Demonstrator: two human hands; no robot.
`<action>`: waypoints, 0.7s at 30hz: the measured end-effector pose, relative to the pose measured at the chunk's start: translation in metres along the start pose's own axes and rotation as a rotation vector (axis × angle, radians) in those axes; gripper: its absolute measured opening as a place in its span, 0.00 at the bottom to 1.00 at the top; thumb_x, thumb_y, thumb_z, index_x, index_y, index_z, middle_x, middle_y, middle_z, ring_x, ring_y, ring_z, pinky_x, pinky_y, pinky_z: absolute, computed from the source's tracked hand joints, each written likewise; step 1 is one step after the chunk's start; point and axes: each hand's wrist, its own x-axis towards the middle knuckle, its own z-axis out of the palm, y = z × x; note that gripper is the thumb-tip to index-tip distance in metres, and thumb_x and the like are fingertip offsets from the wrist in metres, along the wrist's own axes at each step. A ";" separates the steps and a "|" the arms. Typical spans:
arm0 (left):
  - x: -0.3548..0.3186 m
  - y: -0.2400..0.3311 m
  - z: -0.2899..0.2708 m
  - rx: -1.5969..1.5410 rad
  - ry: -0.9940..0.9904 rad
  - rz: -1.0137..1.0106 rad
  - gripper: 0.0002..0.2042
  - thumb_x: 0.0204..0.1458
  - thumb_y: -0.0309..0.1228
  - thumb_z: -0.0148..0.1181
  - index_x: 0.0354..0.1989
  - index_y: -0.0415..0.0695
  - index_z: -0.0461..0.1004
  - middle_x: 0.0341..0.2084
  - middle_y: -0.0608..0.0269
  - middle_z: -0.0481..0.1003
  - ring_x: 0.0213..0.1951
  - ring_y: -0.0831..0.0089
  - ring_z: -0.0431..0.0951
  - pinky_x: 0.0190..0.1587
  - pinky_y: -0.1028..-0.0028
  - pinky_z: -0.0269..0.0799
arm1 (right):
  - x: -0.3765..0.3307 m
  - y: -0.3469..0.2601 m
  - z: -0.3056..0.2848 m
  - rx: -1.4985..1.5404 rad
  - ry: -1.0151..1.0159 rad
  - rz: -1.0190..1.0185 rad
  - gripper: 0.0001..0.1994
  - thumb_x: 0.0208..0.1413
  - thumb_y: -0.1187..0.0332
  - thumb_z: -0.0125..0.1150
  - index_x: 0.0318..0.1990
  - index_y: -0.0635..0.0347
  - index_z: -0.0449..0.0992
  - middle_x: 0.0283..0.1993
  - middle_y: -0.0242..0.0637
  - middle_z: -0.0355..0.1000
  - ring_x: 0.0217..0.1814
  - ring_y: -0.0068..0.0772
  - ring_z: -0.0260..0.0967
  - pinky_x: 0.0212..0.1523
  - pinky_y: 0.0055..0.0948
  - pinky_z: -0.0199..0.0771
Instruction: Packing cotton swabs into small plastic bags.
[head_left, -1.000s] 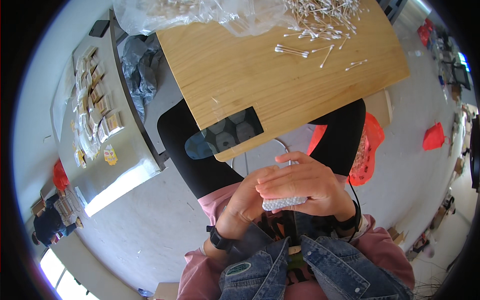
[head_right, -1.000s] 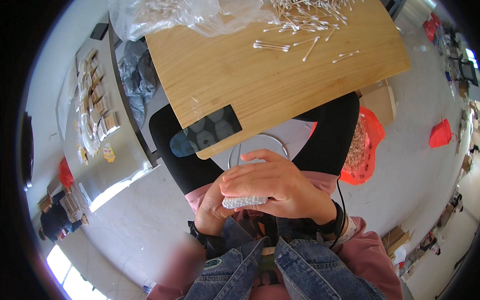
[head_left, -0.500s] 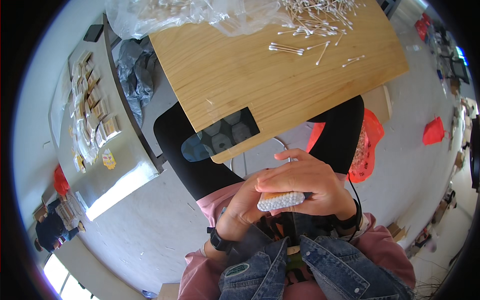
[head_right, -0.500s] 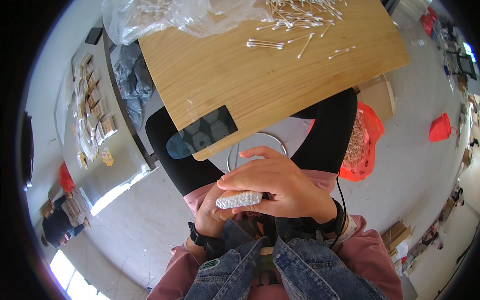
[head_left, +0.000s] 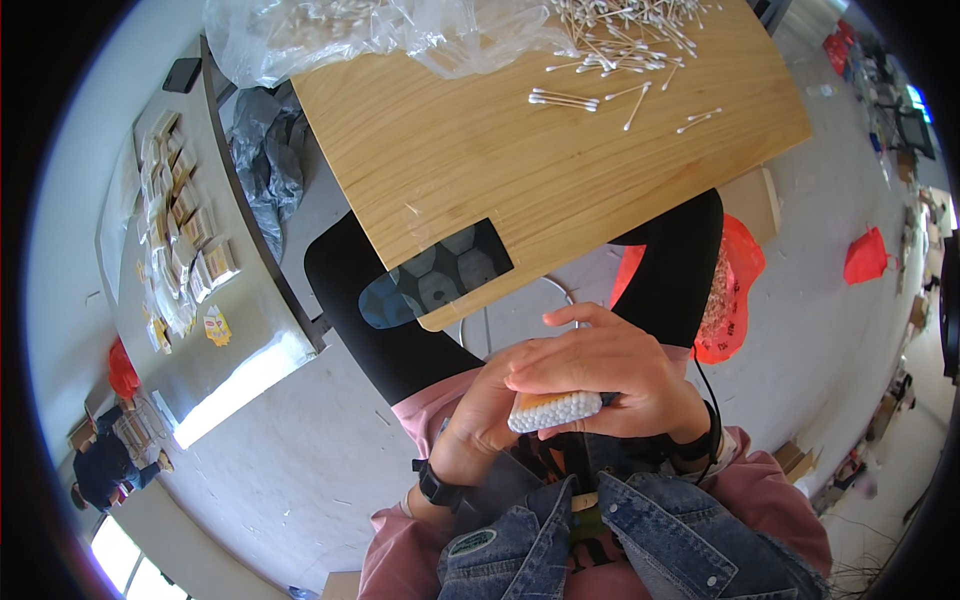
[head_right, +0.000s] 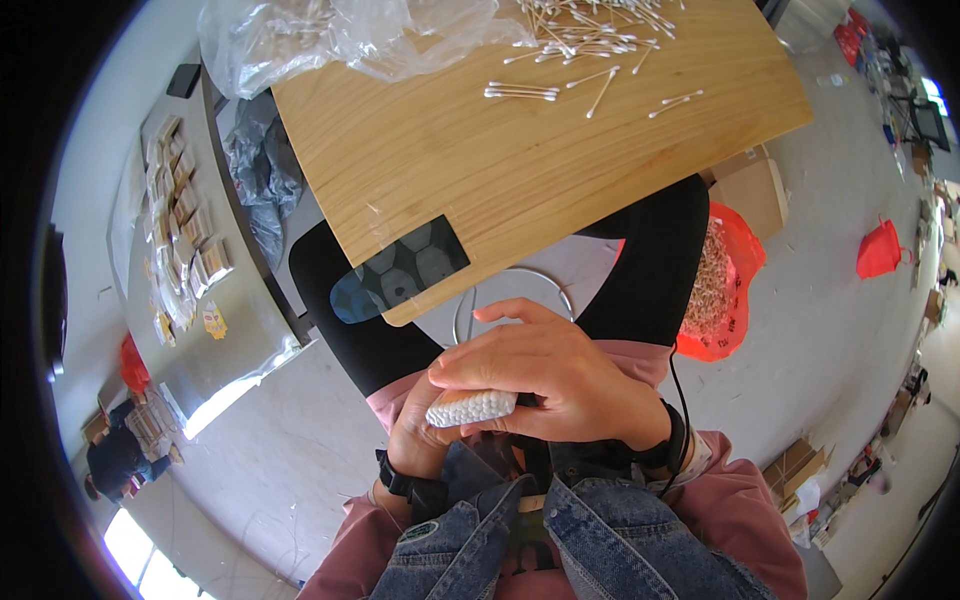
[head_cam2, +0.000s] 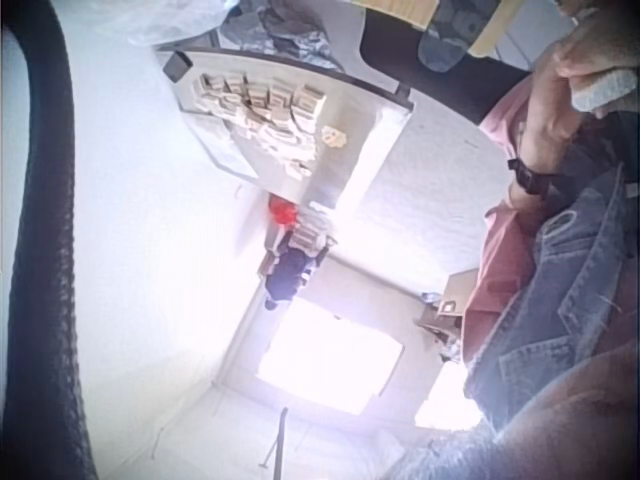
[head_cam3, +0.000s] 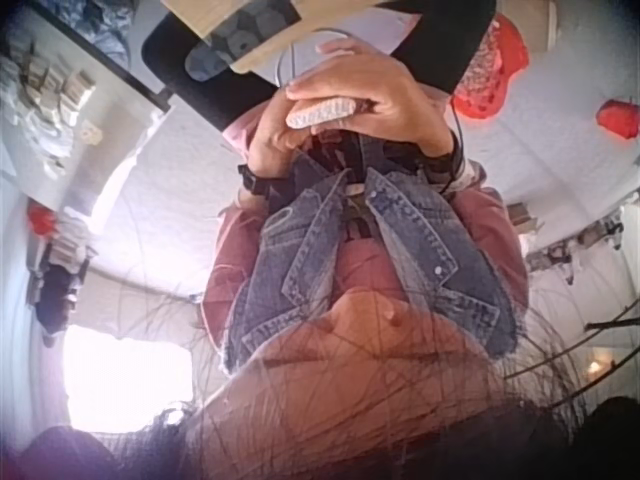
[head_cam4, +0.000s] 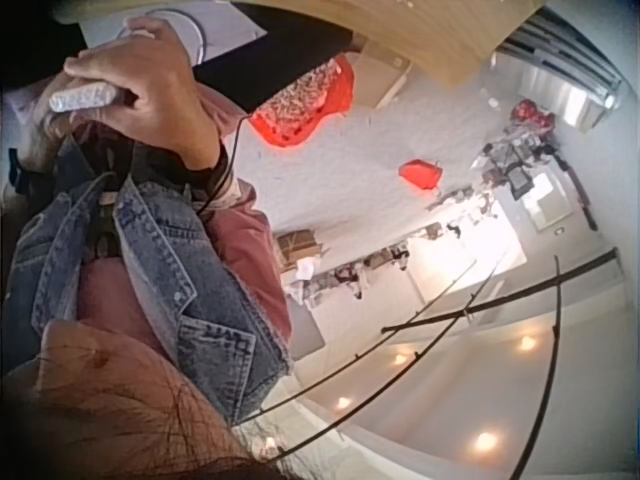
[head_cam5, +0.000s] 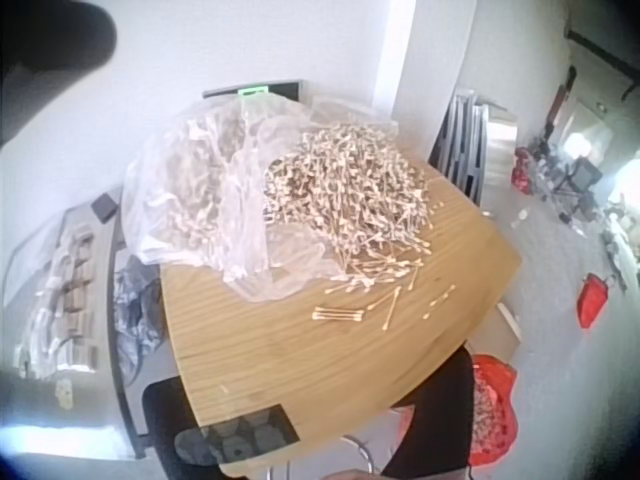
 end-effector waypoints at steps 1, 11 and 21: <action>0.000 0.000 0.000 0.001 0.000 0.000 0.15 0.62 0.33 0.50 0.48 0.33 0.69 0.40 0.56 0.75 0.38 0.69 0.80 0.38 0.74 0.80 | -0.002 0.001 -0.002 0.000 0.000 -0.001 0.20 0.41 0.65 0.75 0.44 0.58 0.81 0.44 0.33 0.80 0.52 0.31 0.75 0.60 0.42 0.63; 0.011 0.029 0.014 1.066 0.340 1.080 0.03 0.60 0.25 0.55 0.37 0.38 0.71 0.37 0.61 0.74 0.33 0.79 0.72 0.36 0.78 0.71 | -0.002 0.012 -0.016 -0.007 0.280 0.181 0.34 0.43 0.61 0.74 0.59 0.58 0.70 0.63 0.39 0.66 0.58 0.31 0.67 0.50 0.28 0.67; 0.059 0.044 0.033 1.795 0.286 1.415 0.09 0.42 0.16 0.66 0.31 0.38 0.74 0.35 0.56 0.76 0.37 0.61 0.76 0.39 0.69 0.72 | 0.028 0.041 -0.020 0.434 0.438 0.301 0.08 0.59 0.77 0.57 0.45 0.66 0.75 0.51 0.39 0.74 0.42 0.25 0.75 0.38 0.21 0.76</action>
